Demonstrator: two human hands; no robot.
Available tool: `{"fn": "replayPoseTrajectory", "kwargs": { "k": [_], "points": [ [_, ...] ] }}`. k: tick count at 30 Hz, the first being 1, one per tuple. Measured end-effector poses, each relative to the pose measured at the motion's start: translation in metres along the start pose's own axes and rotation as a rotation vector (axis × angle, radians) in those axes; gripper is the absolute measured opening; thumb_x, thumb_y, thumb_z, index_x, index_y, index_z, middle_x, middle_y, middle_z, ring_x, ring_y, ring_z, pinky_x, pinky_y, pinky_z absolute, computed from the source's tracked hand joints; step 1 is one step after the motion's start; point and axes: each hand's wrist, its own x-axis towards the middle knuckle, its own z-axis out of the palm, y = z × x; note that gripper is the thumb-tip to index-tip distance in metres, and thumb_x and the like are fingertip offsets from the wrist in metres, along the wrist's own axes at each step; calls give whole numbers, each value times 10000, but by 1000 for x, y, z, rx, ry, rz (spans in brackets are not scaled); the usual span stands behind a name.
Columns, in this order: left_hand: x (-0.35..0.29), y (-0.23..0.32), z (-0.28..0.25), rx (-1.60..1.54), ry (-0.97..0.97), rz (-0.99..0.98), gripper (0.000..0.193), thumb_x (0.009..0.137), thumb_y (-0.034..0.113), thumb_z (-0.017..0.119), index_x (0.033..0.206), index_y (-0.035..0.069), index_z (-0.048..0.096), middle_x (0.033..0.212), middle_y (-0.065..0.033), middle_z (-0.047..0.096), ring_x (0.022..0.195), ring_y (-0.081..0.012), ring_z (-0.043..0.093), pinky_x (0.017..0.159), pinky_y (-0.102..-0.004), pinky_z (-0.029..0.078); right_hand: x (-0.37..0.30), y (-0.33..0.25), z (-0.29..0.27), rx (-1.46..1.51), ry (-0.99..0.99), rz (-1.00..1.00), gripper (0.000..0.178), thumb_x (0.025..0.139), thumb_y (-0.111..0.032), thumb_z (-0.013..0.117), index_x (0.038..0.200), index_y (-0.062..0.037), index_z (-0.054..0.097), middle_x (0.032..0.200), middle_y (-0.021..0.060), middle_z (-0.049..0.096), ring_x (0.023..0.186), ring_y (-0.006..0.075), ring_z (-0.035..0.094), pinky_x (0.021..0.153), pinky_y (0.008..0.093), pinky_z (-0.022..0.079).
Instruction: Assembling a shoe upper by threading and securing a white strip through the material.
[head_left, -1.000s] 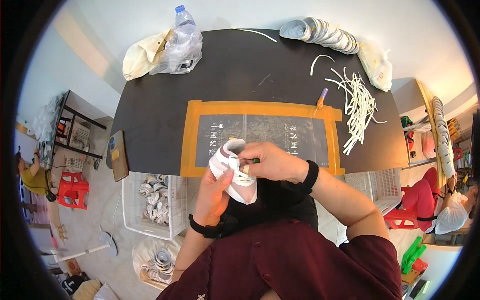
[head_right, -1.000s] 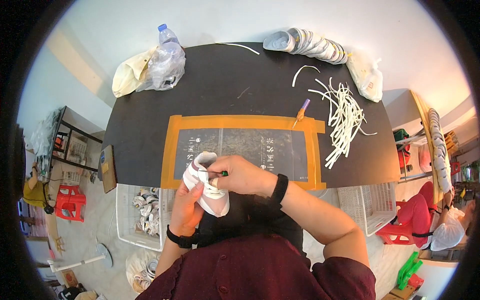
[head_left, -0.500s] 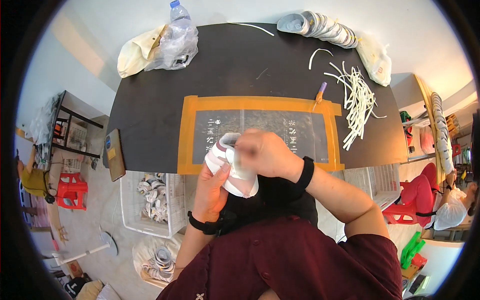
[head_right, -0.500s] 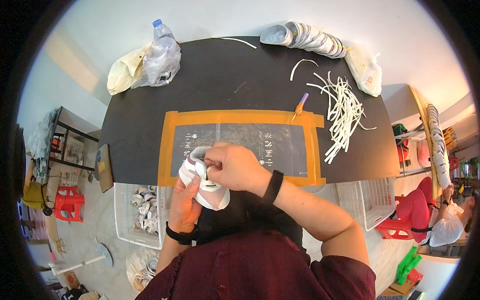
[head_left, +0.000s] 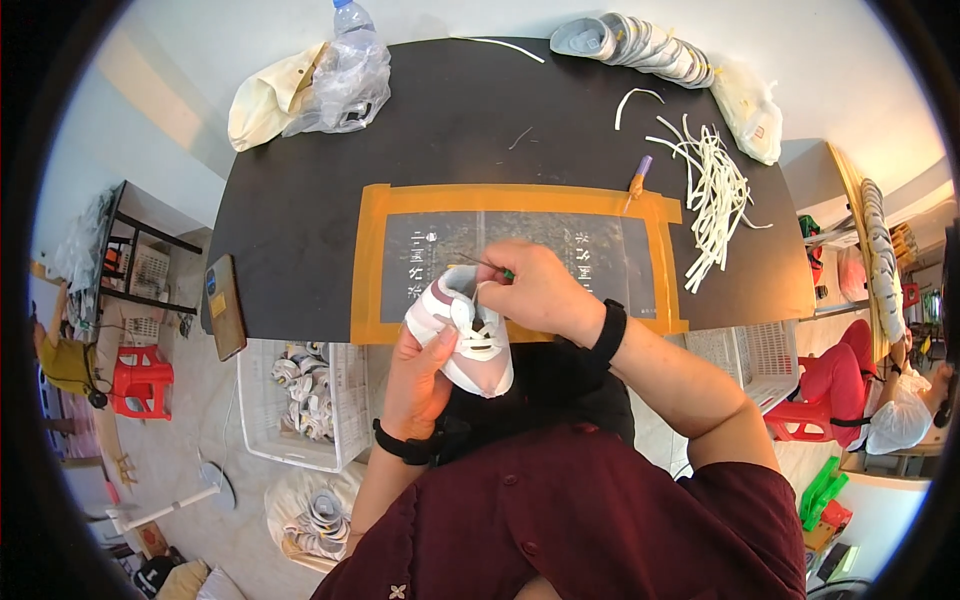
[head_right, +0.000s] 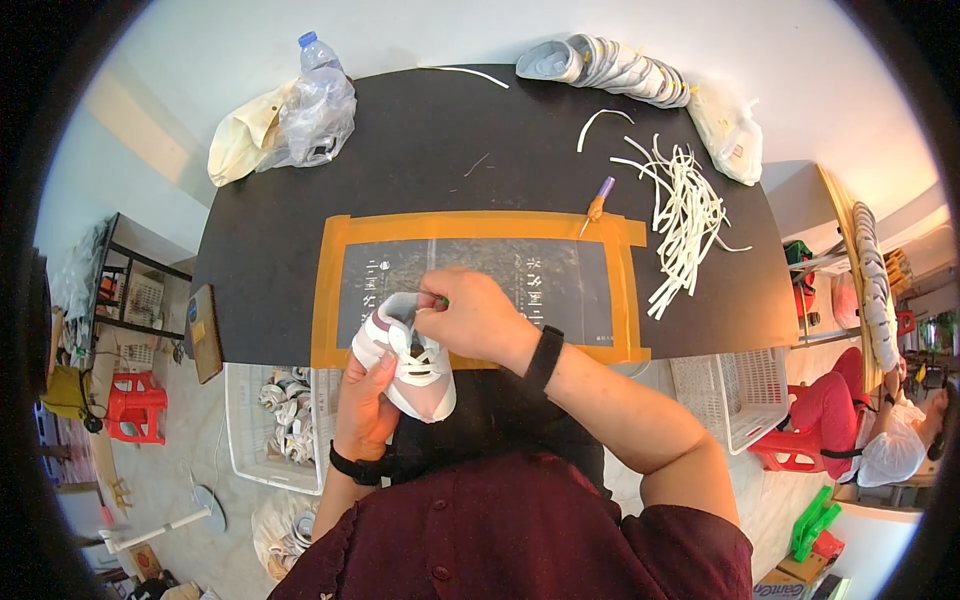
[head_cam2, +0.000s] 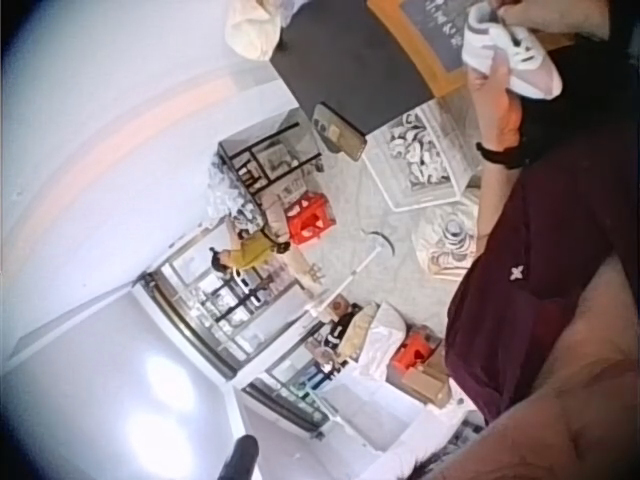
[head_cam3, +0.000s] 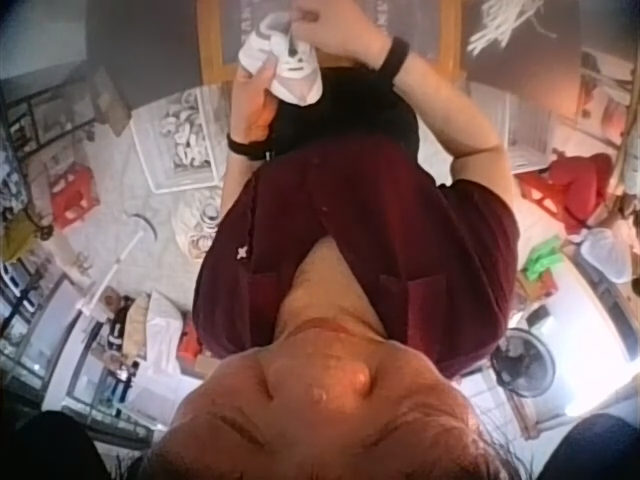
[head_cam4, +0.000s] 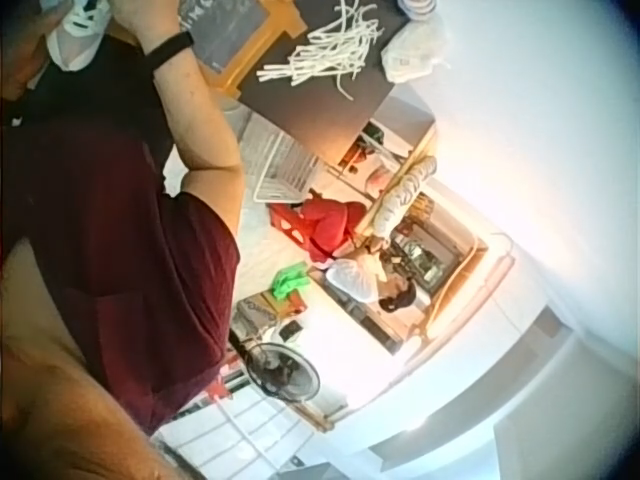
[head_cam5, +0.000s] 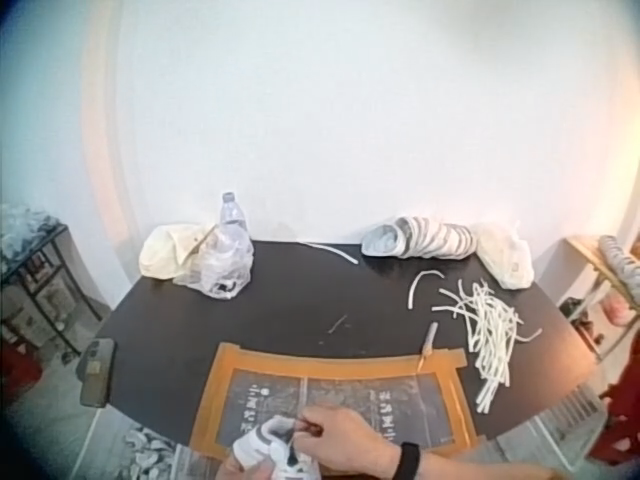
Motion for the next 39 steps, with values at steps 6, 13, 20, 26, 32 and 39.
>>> {"fn": "replayPoseTrajectory", "kwargs": {
  "k": [6,13,20,26,32,39],
  "points": [
    [-3,-4,-13,-2,3,9,506,921,88,644,1396,52,473,1300,-75,597,1196,-205,576,1044,-381,444,-3,5,6,133,-52,71,147,788,-142,664,850,-11,640,826,108,641,782,216,615,723,350,500],
    [-16,-11,-45,-188,-55,34,541,897,274,678,1350,43,493,1261,-122,615,1181,-297,586,1044,-475,457,-47,-3,-8,361,161,-11,153,914,-124,634,1035,-29,630,923,52,643,875,134,599,778,301,494],
    [-21,-3,-35,-383,-125,57,615,837,442,720,1298,74,543,1204,-95,637,1170,-279,592,1026,-489,470,-92,-13,-9,-1,206,-345,252,819,-77,728,1053,-78,633,977,100,634,878,269,654,741,353,537],
    [-18,34,-2,100,-116,200,797,789,294,794,1422,30,387,1357,-138,530,1252,-270,538,1077,-426,431,-91,-10,-16,14,316,-377,243,830,-27,681,1063,-74,633,998,105,624,860,256,659,701,337,548],
    [25,60,47,1292,-212,367,336,872,41,645,1195,4,560,1078,-156,643,954,-258,681,815,-334,544,-73,-18,-21,-72,430,-392,354,818,-32,659,1163,-103,616,1081,108,620,898,289,668,731,353,563],
    [47,31,57,1734,-345,582,382,817,161,709,1145,51,548,997,-140,657,927,-358,635,749,-438,527,-69,21,-5,-338,278,-143,351,837,-124,610,1188,-126,595,1155,102,626,876,326,677,699,416,563]
  ]
}}
